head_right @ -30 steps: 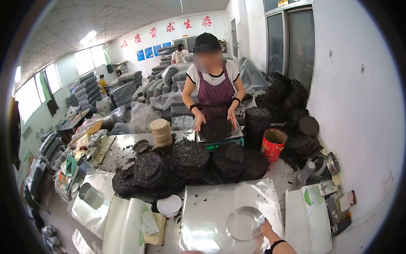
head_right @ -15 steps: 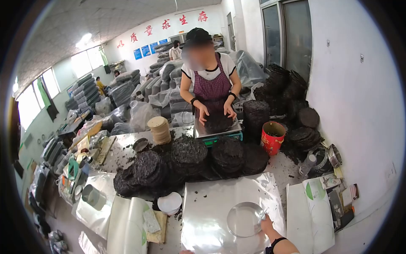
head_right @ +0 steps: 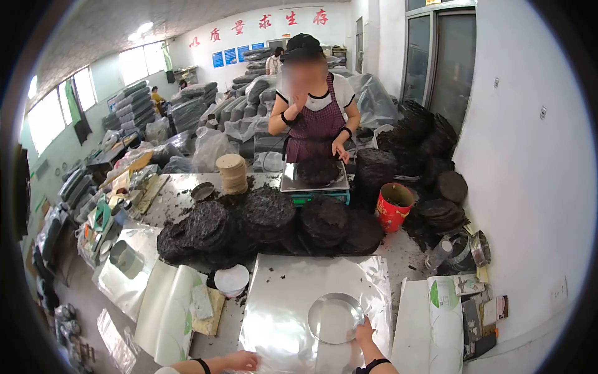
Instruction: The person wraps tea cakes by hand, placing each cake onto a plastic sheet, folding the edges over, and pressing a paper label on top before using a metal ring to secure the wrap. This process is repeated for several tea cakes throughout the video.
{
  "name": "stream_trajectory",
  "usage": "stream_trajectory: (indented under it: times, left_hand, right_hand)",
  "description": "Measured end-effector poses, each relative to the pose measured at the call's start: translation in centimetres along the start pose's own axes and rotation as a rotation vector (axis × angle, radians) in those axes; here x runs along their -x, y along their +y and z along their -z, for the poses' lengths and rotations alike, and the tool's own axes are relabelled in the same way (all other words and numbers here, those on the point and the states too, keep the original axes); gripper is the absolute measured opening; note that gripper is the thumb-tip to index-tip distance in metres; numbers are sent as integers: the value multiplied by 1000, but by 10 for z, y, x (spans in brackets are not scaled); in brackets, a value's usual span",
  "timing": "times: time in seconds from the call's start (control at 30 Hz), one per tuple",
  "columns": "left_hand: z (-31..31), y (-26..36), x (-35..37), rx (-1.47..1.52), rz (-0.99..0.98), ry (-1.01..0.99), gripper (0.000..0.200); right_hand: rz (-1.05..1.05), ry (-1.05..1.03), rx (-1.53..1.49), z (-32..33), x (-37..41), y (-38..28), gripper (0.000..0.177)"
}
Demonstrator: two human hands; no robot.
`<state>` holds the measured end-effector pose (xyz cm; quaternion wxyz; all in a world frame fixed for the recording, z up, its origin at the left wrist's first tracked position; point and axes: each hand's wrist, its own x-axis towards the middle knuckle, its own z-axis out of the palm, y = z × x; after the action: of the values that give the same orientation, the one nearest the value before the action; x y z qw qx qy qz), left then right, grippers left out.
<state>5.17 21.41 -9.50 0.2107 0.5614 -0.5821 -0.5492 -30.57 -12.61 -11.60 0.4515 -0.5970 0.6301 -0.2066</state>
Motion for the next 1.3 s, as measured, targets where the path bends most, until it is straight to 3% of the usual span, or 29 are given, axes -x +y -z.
stream_trajectory:
  times: [0.03,0.1,0.13,0.2,0.27,0.33,0.4,0.47,0.5,0.53,0.6,0.63,0.7,0.73,0.77,0.8,0.83,0.87,0.9,0.93,0.97,1.0,1.03,1.07,1.1,1.17,1.23,1.3]
  left_hand:
    - [4,26,-3,-12,0,-5,10]
    - [3,71,-7,-251,147,362,8]
    - [0,60,-7,-262,156,358,8]
    - [-21,24,0,-560,46,233,12]
    - [-17,20,0,-564,38,208,16]
    - [-19,17,5,-523,-64,235,18]
    - [-26,-8,7,-337,19,218,19]
    - [-28,-15,9,141,416,205,45]
    - [-22,-23,7,-21,404,176,31]
    - [-15,-22,-3,-16,410,174,31]
    - [11,-2,-26,-337,393,-122,31]
    - [18,-25,-40,-32,352,-227,36]
    - [40,-30,-74,58,345,-379,34]
    - [47,-86,-101,709,340,-323,31]
    - [71,-61,-123,736,352,-342,31]
    - [104,-15,-146,-123,157,117,21]
    - [133,23,-153,-222,-81,215,22]
    - [154,57,-160,-510,-629,391,21]
    - [159,170,-134,-98,-234,406,28]
    - [130,204,-93,-33,-167,355,28]
    - [114,232,-67,-88,-43,267,26]
    - [120,258,-61,-177,29,219,25]
    - [147,284,-64,-313,70,218,24]
    - [143,291,-45,-260,90,234,23]
    - [133,274,-31,-151,161,254,23]
    - [111,244,-12,-102,43,314,15]
    - [89,214,-9,-238,23,302,15]
    - [64,169,-18,-353,-15,289,16]
  right_hand:
    - [-1,5,-12,-3,-4,6,62]
    - [-12,67,-53,-13,-9,21,58]
    - [-18,63,-66,-13,-9,20,58]
    - [-30,-15,-228,-4,2,4,54]
    - [-3,27,-158,-6,2,-2,51]
    - [8,9,-222,-3,1,1,60]
    - [23,5,-122,-9,-10,20,56]
    - [58,99,54,-11,-12,20,59]
    - [-7,38,-135,-6,-14,19,61]
    - [-12,33,-132,-1,-9,9,61]
    - [54,-63,-461,3,7,-6,65]
    - [96,-84,-452,6,17,-12,71]
    - [250,-231,-302,34,89,-104,73]
    - [154,-448,-420,35,117,-140,75]
    - [326,-556,-227,27,135,-160,74]
    - [525,-696,-261,4,143,-159,72]
    - [680,-785,-240,-26,147,-143,73]
    - [639,-815,-106,-51,160,-136,75]
    - [531,-803,-17,-78,166,-114,73]
    - [174,-805,-168,-52,188,-159,66]
    - [538,-741,-437,-42,193,-162,63]
    - [392,-472,-196,-79,150,-81,60]
    - [147,-226,-32,-94,134,-49,57]
    - [-10,-58,-467,-126,92,-6,51]
    - [51,-35,-646,-117,75,-14,44]
    - [69,-26,-827,-98,72,-4,40]
    - [825,-129,141,-89,62,5,39]
    - [829,-911,464,-105,107,92,46]
